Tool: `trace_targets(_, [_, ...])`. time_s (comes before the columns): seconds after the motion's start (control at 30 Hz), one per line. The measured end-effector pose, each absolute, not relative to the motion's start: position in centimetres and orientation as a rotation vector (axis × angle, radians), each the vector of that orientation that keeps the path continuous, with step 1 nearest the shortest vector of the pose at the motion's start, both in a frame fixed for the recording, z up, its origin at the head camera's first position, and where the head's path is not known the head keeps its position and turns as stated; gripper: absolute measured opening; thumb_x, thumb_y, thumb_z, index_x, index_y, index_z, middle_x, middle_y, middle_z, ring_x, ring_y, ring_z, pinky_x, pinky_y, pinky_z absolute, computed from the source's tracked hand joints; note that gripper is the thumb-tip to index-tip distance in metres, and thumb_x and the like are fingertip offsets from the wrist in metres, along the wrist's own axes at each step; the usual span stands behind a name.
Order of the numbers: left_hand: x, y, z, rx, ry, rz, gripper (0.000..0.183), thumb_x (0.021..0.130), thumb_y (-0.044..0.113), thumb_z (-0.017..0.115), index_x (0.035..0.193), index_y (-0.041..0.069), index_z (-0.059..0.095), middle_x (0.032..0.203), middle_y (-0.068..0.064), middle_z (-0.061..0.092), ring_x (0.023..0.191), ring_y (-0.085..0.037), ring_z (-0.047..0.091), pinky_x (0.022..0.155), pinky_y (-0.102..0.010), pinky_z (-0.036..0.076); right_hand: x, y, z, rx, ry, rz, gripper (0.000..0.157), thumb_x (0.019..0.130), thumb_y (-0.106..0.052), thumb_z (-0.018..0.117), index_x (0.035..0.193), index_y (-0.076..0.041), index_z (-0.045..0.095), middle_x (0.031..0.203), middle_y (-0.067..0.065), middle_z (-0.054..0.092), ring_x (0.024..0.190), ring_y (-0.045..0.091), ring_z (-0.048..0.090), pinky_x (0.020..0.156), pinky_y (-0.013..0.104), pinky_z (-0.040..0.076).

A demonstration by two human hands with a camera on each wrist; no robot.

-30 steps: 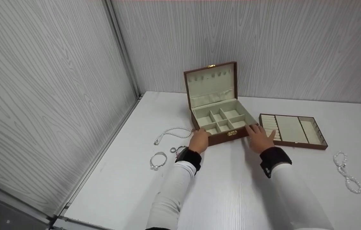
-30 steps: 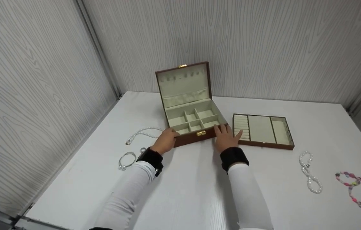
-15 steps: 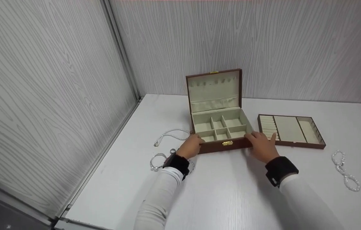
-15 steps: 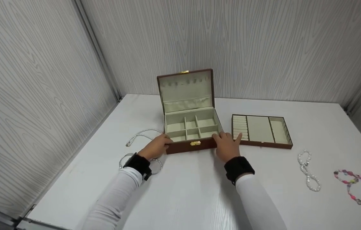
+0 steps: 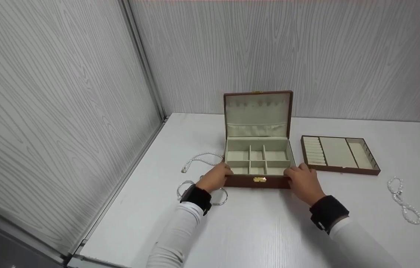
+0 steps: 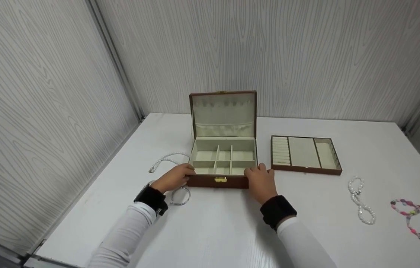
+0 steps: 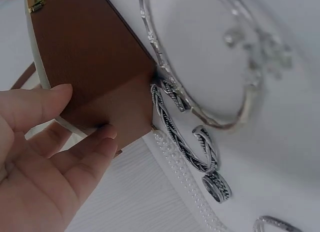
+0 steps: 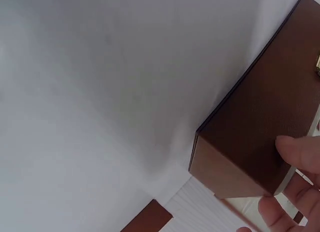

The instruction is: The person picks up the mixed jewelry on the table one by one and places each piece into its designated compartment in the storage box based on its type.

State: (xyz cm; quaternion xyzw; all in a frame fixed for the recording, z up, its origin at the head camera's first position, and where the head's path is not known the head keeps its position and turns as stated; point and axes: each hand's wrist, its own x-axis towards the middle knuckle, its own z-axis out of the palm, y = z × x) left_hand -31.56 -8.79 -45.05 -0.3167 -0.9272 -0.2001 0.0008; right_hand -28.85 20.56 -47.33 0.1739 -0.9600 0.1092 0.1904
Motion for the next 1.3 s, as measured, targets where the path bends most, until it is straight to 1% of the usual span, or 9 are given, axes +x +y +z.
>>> trace_targets(0.27, [-31.1,-8.9,-44.6,-1.033,-2.872,-0.564,0.026,0.086,-0.007,0.048,0.104,0.0,0.066,0.111,-0.017,0.059,0.107,-0.029,0.057,0.096,-0.036,0.044,-27.4,20.5,-47.0,0.537,-2.689,0.29,0.019,0.074,-0.008,0.072,0.09,-0.01,0.061,0.088,0.008,0.066,0.081,0.028,0.052,0.072,0.054,0.042])
trace_targets(0.63, [-30.7,-8.7,-44.9,-1.08,-2.883,-0.53,0.026,0.088,-0.004,0.048,0.105,0.001,0.066,0.115,-0.016,0.059,0.11,-0.03,0.057,0.098,-0.037,0.044,-25.6,20.7,-46.9,0.522,-2.702,0.287,0.019,0.074,-0.009,0.073,0.086,-0.012,0.06,0.083,0.004,0.064,0.081,0.025,0.053,0.076,0.053,0.041])
trace_targets(0.73, [-30.5,-8.3,-44.6,-1.062,-2.882,-0.457,0.028,0.086,-0.007,0.048,0.103,0.002,0.067,0.113,-0.015,0.061,0.108,-0.029,0.058,0.096,-0.036,0.045,-25.2,20.8,-46.8,0.517,-2.695,0.271,0.018,0.074,-0.009,0.073,0.086,-0.013,0.059,0.084,0.003,0.065,0.081,0.024,0.053,0.077,0.052,0.041])
trace_targets(0.8, [-30.1,-7.4,-44.2,-0.986,-2.877,-0.306,0.026,0.084,-0.006,0.051,0.098,0.005,0.07,0.106,-0.012,0.064,0.1,-0.027,0.061,0.086,-0.035,0.05,-25.0,21.1,-46.8,0.507,-2.691,0.27,0.017,0.075,-0.01,0.073,0.086,-0.014,0.059,0.084,0.002,0.064,0.081,0.023,0.053,0.077,0.052,0.041])
trace_targets(0.87, [-29.6,-5.9,-43.6,-0.866,-2.846,-0.116,0.022,0.081,-0.001,0.056,0.092,0.009,0.071,0.099,-0.008,0.066,0.093,-0.025,0.062,0.078,-0.036,0.052,-24.9,21.4,-46.6,0.506,-2.687,0.289,0.017,0.075,-0.01,0.072,0.086,-0.013,0.06,0.085,0.002,0.064,0.081,0.022,0.054,0.077,0.052,0.041])
trace_targets(0.93, [-28.9,-3.7,-42.7,-0.754,-2.822,0.021,0.02,0.079,0.004,0.059,0.091,0.013,0.071,0.096,-0.004,0.066,0.09,-0.023,0.061,0.074,-0.036,0.051,-24.9,22.0,-46.2,0.514,-2.69,0.331,0.019,0.075,-0.012,0.072,0.09,-0.013,0.062,0.088,0.002,0.064,0.084,0.023,0.056,0.077,0.053,0.041])
trace_targets(1.07, [-27.9,2.1,-40.9,-0.751,-2.779,0.043,0.019,0.081,0.012,0.058,0.096,0.018,0.068,0.102,0.0,0.065,0.098,-0.019,0.058,0.082,-0.036,0.048,-25.2,24.0,-44.7,0.49,-2.739,0.402,0.034,0.075,-0.02,0.072,0.105,-0.008,0.063,0.102,0.009,0.063,0.095,0.03,0.06,0.075,0.056,0.043])
trace_targets(1.17, [-27.7,6.7,-40.5,-0.82,-2.778,0.073,0.018,0.085,0.021,0.056,0.099,0.02,0.065,0.106,0.003,0.063,0.104,-0.016,0.055,0.087,-0.035,0.045,-25.7,26.4,-43.7,0.414,-2.902,0.457,0.05,0.077,-0.025,0.069,0.119,-0.004,0.056,0.118,0.02,0.057,0.108,0.042,0.053,0.077,0.062,0.043])
trace_targets(1.3, [-27.7,11.7,-41.3,-0.824,-2.872,0.226,0.024,0.087,0.032,0.052,0.106,0.025,0.065,0.112,0.007,0.06,0.112,-0.013,0.049,0.094,-0.033,0.038,-26.7,29.8,-43.4,0.236,-3.158,0.51,0.067,0.081,-0.028,0.063,0.135,0.003,0.038,0.136,0.033,0.036,0.123,0.053,0.035,0.087,0.07,0.036])
